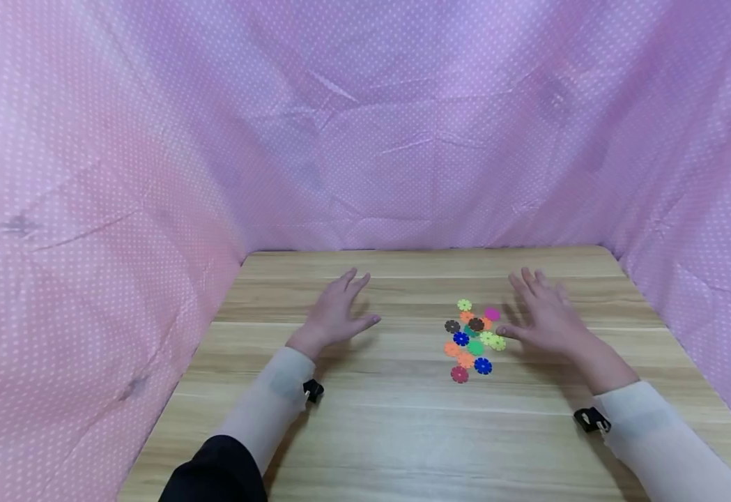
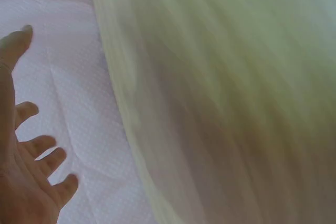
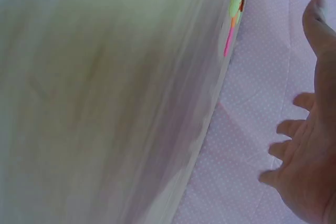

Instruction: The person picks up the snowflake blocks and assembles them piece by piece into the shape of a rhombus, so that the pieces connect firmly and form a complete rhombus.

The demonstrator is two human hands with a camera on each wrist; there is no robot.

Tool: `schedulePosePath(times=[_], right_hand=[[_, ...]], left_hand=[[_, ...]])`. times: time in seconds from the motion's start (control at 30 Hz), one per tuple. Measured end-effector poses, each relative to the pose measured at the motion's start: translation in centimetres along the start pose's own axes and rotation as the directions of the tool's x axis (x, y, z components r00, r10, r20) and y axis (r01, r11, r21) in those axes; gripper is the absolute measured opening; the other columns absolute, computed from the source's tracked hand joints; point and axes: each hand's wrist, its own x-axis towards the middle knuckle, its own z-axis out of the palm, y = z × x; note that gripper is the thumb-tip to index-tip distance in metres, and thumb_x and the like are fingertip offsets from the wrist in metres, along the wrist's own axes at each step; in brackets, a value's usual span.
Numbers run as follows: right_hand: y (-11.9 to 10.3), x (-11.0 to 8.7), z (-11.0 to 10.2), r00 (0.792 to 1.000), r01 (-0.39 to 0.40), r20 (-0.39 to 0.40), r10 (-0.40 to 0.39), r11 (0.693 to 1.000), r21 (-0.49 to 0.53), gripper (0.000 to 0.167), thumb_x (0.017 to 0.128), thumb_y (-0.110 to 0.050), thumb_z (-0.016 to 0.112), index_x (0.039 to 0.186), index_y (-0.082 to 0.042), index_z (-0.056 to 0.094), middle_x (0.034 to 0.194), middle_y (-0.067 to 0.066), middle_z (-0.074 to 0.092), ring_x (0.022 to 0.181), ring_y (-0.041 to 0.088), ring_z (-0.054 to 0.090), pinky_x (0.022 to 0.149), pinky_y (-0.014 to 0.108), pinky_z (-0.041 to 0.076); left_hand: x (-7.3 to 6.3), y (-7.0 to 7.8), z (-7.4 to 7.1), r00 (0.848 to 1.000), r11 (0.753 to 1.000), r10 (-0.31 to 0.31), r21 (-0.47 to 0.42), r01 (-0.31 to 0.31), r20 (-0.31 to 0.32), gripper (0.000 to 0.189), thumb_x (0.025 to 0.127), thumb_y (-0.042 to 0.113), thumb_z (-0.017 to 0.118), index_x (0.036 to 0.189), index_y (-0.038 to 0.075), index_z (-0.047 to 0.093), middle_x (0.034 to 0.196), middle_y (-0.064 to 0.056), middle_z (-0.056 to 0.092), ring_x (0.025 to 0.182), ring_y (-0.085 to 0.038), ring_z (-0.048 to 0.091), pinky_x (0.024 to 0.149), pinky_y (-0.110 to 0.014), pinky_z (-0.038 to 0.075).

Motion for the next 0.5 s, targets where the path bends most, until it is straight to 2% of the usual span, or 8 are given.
schedulePosePath(times=[0.1, 0.27, 0.37, 0.5], right_hand=[[-0.4, -0.1, 0.1, 0.998, -0.008, 0.055, 0.006, 0.999, 0.050, 0.109, 0.091, -0.057, 0.077, 0.169, -0.013, 0.015, 0.174, 0.018, 0.004, 0.156, 0.050, 0.006, 0.122, 0.069, -0.001], [-1.1, -0.1, 0.4, 0.993, -0.010, 0.121, -0.003, 0.994, 0.111, 0.085, 0.092, -0.044, 0.081, 0.158, -0.005, 0.043, 0.166, 0.024, 0.030, 0.148, 0.053, 0.029, 0.117, 0.072, 0.022], [-1.6, 0.1, 0.6, 0.989, 0.014, 0.142, -0.034, 0.990, 0.140, 0.075, 0.091, -0.036, 0.084, 0.151, -0.003, 0.054, 0.154, 0.023, 0.048, 0.139, 0.050, 0.045, 0.113, 0.070, 0.034], [-2.1, 0.2, 0.9, 0.986, 0.053, 0.149, -0.077, 0.986, 0.160, 0.062, 0.086, -0.026, 0.089, 0.138, -0.001, 0.065, 0.133, 0.015, 0.063, 0.120, 0.038, 0.061, 0.104, 0.061, 0.049]], left_hand=[[0.5, 0.8, 0.3, 0.999, 0.999, 0.010, -0.041, -0.008, 0.038, 0.088, 0.095, 0.066, 0.066, 0.165, 0.023, 0.035, 0.172, -0.010, 0.024, 0.154, -0.034, 0.029, 0.124, -0.051, 0.028], [1.6, 2.6, 0.5, 0.996, 0.990, 0.021, -0.141, -0.009, 0.088, 0.074, 0.097, 0.053, 0.072, 0.158, 0.019, 0.048, 0.166, -0.009, 0.038, 0.151, -0.032, 0.036, 0.121, -0.051, 0.033], [2.3, 3.7, 0.8, 0.992, 0.982, 0.026, -0.189, -0.003, 0.120, 0.066, 0.099, 0.046, 0.073, 0.155, 0.017, 0.052, 0.162, -0.006, 0.044, 0.149, -0.030, 0.039, 0.120, -0.050, 0.035], [3.3, 5.1, 1.8, 0.985, 0.979, 0.055, -0.203, -0.021, 0.163, 0.059, 0.100, 0.040, 0.073, 0.151, 0.016, 0.057, 0.157, -0.004, 0.050, 0.146, -0.027, 0.044, 0.121, -0.045, 0.036]])
